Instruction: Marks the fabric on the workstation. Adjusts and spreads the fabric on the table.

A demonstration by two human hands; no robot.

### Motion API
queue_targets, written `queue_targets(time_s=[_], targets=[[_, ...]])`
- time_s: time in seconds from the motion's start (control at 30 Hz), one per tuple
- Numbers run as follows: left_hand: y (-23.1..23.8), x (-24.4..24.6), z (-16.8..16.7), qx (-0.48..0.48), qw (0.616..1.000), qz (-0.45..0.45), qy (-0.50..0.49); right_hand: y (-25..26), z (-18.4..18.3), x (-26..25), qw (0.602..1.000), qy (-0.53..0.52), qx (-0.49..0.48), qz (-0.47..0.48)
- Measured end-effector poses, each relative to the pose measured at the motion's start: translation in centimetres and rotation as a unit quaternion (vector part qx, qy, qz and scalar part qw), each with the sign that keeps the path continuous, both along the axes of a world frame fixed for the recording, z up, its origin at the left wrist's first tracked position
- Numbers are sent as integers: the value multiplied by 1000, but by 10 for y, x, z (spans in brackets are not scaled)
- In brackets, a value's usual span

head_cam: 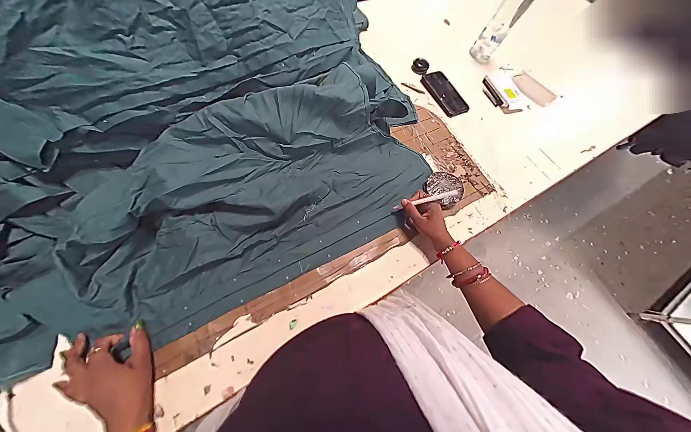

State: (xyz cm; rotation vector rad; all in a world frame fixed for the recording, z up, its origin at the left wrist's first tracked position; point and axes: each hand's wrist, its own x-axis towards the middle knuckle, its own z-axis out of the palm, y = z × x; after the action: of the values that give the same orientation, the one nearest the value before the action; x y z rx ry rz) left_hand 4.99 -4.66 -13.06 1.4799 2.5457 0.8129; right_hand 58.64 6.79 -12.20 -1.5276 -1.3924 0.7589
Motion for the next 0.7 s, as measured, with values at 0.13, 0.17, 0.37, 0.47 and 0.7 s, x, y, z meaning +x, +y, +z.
queue_targets(time_s=[0.13, 0.17, 0.37, 0.47, 0.7], targets=[[-1, -1, 1, 2, 1000, 1, -8, 4, 3, -6, 990, -138, 11, 27], [0, 0, 1, 5, 1000, 2, -11, 6, 6, -8, 982, -185, 11, 30], [0, 0, -1, 3, 1000, -6, 0, 14, 10, -9, 968, 13, 91, -234], [-2, -1, -1, 4, 1000, -4, 2, 9, 14, 15, 952, -9, 160, -259], [0, 0, -1, -6, 1000, -1, 6, 18, 4, 46, 906, -417, 67, -37]])
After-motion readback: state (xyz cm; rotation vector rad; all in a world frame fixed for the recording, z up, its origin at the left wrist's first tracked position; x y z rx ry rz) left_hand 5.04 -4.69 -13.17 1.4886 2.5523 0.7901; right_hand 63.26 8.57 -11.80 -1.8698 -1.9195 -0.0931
